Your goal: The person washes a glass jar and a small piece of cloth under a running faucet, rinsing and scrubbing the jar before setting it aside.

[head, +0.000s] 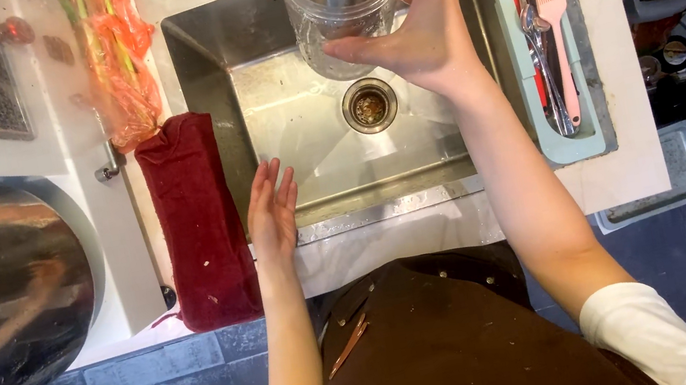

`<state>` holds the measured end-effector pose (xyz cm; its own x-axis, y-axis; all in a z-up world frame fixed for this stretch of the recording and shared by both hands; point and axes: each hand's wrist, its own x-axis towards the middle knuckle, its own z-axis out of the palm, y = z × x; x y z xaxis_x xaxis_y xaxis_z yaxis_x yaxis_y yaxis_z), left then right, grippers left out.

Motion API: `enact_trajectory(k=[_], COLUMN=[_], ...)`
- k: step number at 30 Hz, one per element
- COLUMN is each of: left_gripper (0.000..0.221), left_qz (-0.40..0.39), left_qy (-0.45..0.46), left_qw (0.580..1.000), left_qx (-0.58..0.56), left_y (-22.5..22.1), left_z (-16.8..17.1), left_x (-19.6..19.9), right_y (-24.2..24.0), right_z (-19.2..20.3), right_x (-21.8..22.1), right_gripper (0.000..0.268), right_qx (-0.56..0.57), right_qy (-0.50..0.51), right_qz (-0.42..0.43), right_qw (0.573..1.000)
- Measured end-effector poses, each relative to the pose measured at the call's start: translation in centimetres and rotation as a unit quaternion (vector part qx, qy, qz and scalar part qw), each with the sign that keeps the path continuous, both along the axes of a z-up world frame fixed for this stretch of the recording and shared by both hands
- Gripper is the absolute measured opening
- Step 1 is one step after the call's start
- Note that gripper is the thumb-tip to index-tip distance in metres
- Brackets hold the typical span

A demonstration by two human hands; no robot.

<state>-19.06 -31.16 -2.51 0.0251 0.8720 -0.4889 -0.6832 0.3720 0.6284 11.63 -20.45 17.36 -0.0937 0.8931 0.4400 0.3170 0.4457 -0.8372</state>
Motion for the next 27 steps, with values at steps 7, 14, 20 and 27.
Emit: enact_trajectory(k=[7,14,20,27], left_gripper=[0.050,0.054,0.056,0.046], left_qz=[0.003,-0.124,-0.241,-0.411], left_qy=[0.003,0.056,0.009,-0.027], left_qw=[1.000,0.990,0.969,0.895], left_qx=[-0.006,-0.017,0.053,0.173], left_y=[-0.1,4.7,17.6,26.7], left_z=[0.5,1.2,1.2,4.1], left_x=[0.2,1.5,6.6,13.2], right_y=[-0.3,-0.3,-0.4,-0.1], right_z=[0.3,0.6,0.5,1.5], right_x=[-0.3,-0.4,-0.2,-0.6], right_gripper=[0.104,0.109,0.104,0.103], right_qx=[-0.016,-0.012,0.006,-0.028], right_qy=[-0.005,-0.028,-0.034,0.015], right_qz=[-0.012,-0.033,-0.038,-0.020], right_qw=[1.000,0.999,0.999,0.999])
